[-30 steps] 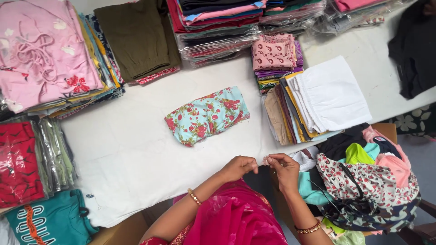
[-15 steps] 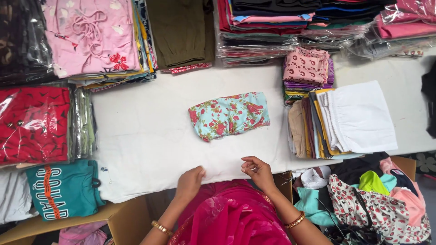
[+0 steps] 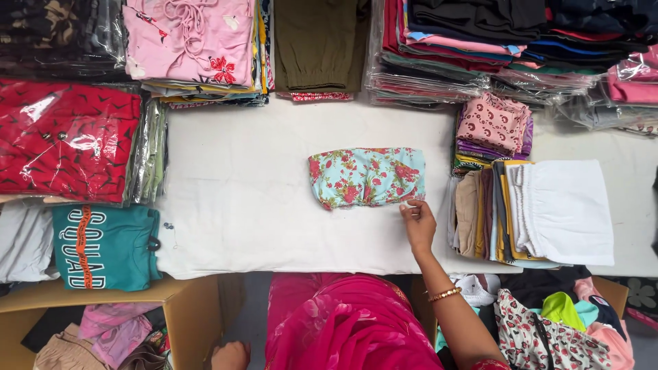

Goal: The person folds several garments on a table, including white shorts, camouflage-patterned shorts, and floral-patterned shorts. Each item is unfolded, smoothed, and folded into a compact rectangle before being stacked.

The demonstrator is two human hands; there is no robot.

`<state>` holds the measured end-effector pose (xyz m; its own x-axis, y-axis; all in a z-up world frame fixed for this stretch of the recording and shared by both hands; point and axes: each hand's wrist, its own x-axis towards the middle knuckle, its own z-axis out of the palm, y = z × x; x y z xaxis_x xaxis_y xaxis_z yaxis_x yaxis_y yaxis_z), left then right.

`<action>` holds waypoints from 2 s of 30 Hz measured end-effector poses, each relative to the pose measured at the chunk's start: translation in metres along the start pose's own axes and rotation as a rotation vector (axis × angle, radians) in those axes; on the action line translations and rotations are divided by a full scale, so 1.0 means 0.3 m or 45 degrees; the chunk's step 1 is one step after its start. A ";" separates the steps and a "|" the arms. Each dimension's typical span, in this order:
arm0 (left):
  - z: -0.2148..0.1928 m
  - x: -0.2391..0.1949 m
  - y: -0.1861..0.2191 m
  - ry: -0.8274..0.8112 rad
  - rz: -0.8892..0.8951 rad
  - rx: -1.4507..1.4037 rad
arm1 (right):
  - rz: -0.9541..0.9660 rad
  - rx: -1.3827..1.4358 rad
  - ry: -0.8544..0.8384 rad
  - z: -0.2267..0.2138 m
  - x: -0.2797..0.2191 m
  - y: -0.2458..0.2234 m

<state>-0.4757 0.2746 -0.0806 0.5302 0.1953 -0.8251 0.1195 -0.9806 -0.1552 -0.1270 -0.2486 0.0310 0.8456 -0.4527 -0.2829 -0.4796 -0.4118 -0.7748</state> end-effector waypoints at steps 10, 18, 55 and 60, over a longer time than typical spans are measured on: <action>-0.492 -0.107 0.101 0.433 0.153 -0.296 | 0.178 -0.096 0.021 0.022 0.168 -0.070; -1.125 -0.006 0.447 0.877 0.503 -1.239 | -0.185 -0.090 0.047 0.036 0.136 -0.131; -1.293 0.263 0.822 0.575 0.200 -1.350 | 0.150 -0.347 -0.105 0.048 0.147 -0.162; -1.311 0.267 0.805 0.488 0.180 -1.513 | 0.230 0.108 -0.079 0.052 0.160 -0.102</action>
<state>-0.0742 0.0597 0.0295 0.7857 0.2774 -0.5530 0.6173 -0.4115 0.6706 -0.0681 -0.2455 0.0321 0.7620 -0.4622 -0.4536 -0.6052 -0.2591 -0.7527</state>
